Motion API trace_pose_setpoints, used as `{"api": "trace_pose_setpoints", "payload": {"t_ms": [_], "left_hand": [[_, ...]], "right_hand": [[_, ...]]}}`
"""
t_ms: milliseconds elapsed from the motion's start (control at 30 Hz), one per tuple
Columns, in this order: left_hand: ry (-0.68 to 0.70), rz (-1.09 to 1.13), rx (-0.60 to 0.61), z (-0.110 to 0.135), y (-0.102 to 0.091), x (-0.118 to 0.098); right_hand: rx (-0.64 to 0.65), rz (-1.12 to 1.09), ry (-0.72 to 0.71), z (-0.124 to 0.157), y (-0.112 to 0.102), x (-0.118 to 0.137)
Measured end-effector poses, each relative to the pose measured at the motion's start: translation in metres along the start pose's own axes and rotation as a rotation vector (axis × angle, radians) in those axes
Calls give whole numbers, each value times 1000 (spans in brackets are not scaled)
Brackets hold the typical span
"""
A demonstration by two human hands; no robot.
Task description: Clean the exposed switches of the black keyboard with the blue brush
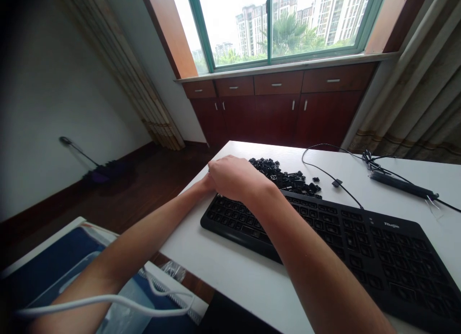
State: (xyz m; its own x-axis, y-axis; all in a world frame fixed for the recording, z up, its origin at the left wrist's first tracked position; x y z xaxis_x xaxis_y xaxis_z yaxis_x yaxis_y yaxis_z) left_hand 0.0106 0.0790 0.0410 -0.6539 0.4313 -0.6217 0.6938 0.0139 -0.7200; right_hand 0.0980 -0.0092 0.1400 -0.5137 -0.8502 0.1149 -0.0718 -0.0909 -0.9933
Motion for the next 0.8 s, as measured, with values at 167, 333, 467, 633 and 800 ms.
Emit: {"api": "trace_pose_setpoints", "payload": {"t_ms": [167, 333, 467, 633, 800], "left_hand": [[-16, -16, -93, -2, -8, 1], [-41, -66, -131, -3, -17, 7], [-12, -134, -104, -2, -15, 8], [-36, -188, -66, -3, -8, 11], [-92, -220, -57, -4, -7, 14]], "right_hand": [[-34, 73, 83, 5, -7, -13], [-140, 20, 66, 9, -16, -18], [-97, 14, 47, 5, -9, -16], [-95, 73, 80, 5, -9, -20], [-136, 52, 121, 8, -17, -26]]}}
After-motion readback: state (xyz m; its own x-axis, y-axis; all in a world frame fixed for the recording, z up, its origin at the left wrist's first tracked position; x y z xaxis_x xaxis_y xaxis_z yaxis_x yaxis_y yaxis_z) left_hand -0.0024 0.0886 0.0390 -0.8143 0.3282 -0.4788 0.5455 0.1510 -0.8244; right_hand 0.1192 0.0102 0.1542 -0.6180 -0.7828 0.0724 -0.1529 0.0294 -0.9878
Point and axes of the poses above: each hand's wrist, its own z-axis away from the middle knuckle, its own y-axis out of the palm, x = y × z, the point moved 9 cm from there along -z, towards the middle knuckle, and after that the axes turned 8 degrees about x, right-handed, at the moved point
